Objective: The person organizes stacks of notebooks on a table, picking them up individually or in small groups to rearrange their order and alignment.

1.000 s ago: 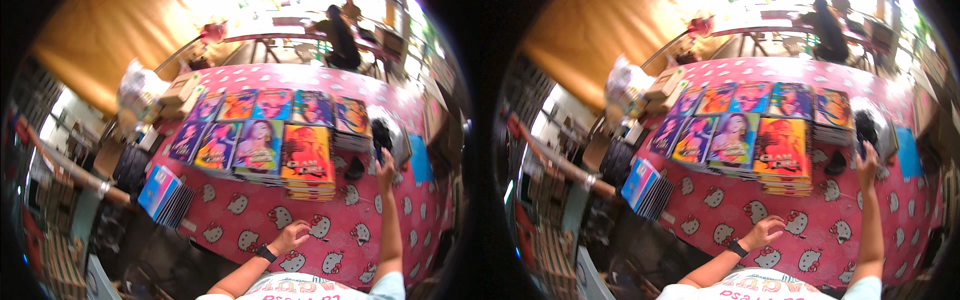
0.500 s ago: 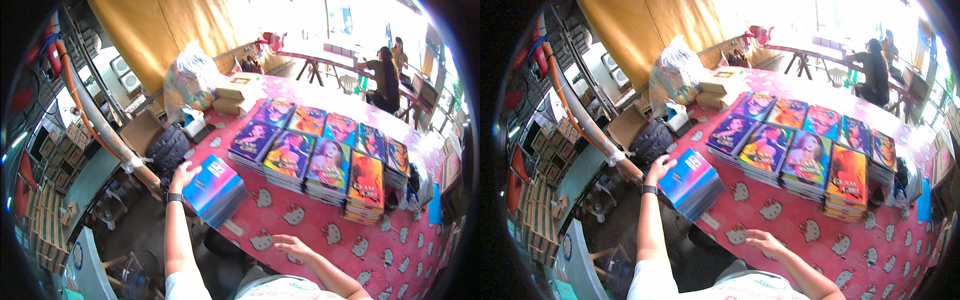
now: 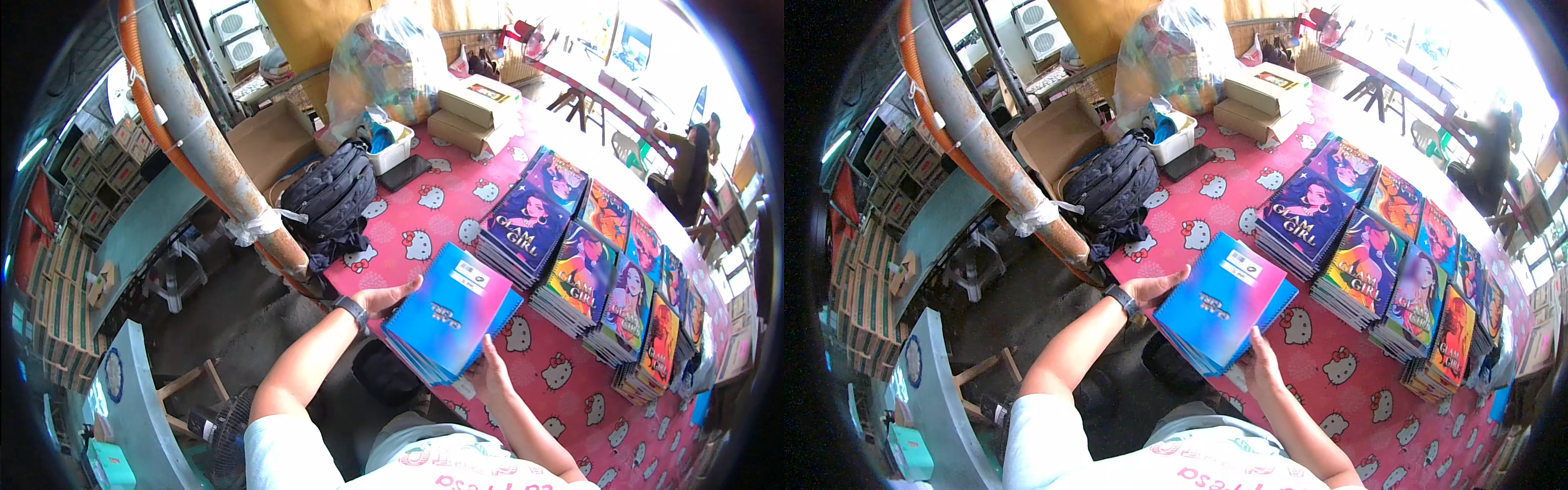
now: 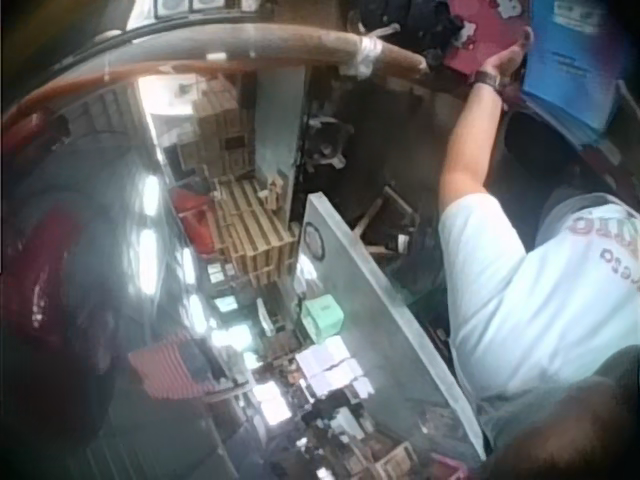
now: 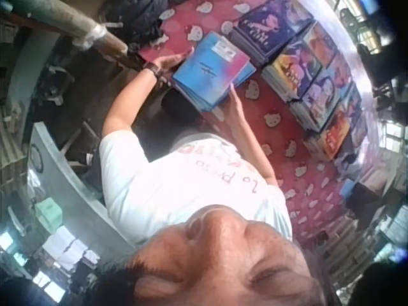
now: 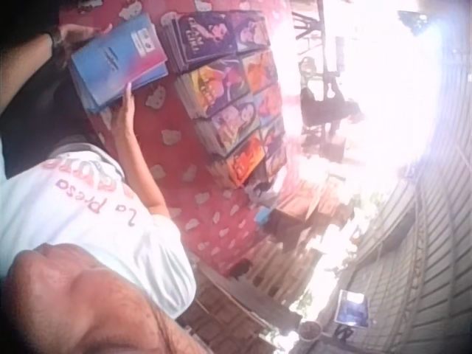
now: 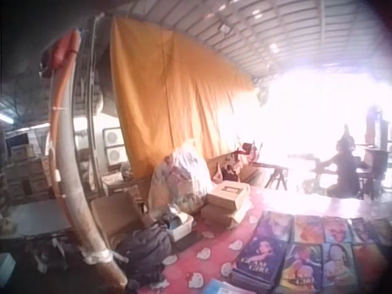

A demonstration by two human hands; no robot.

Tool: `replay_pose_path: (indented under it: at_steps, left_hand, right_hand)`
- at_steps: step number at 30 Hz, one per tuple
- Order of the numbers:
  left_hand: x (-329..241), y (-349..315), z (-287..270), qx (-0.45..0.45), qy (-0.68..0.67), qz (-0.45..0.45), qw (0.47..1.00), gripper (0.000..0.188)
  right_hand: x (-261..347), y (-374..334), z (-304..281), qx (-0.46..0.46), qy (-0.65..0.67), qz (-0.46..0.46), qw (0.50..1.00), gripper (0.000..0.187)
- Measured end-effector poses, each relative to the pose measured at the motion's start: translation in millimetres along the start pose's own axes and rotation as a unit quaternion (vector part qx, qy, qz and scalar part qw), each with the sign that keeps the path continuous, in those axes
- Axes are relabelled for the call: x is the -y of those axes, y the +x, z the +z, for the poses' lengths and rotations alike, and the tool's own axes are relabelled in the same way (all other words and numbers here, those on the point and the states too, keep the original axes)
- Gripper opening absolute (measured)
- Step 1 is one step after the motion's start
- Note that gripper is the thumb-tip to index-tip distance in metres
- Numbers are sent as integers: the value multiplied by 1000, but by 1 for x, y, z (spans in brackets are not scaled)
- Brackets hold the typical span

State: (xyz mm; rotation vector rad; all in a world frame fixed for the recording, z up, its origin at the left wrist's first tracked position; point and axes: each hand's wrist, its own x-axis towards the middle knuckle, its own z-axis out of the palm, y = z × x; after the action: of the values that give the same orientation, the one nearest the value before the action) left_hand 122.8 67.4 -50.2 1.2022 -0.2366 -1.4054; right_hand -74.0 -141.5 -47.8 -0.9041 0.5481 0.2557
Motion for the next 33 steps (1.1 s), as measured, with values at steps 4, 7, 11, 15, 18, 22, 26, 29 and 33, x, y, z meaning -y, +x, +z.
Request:
replay_pose_path:
  at_steps: [4, 7, 11, 15, 18, 22, 26, 29, 33]
  left_hand:
    - [4, 9, -5, -53, 44, -49, 996, 87]
    - [-4, 13, 0, -14, 0, -41, 999, 80]
    - [2, 12, 16, 32, -128, -17, 991, 76]
    - [18, 18, 50, 96, -241, 4, 966, 70]
    - [30, 29, 84, 161, -260, -9, 952, 69]
    - [42, 64, 125, 191, -215, -33, 957, 73]
    - [58, 91, 165, 228, -245, -114, 936, 73]
    - [63, 96, 194, 248, -250, -130, 927, 73]
    - [62, 111, 252, 255, -218, -161, 928, 72]
  right_hand:
    - [13, 7, -3, 10, 161, 44, 986, 91]
    - [13, 16, -18, -5, 183, 47, 982, 91]
    - [12, 13, -14, -83, 79, 64, 991, 80]
    - [10, -5, -32, -45, 116, 15, 992, 86]
    - [35, -32, -52, -108, 117, -47, 986, 60]
    - [43, -81, -95, -75, 143, -150, 975, 48]
    - [38, -142, -129, -84, 86, -146, 982, 61]
    - [37, -191, -137, -113, 82, -150, 979, 110]
    - [41, -241, -151, -165, -10, -179, 970, 139]
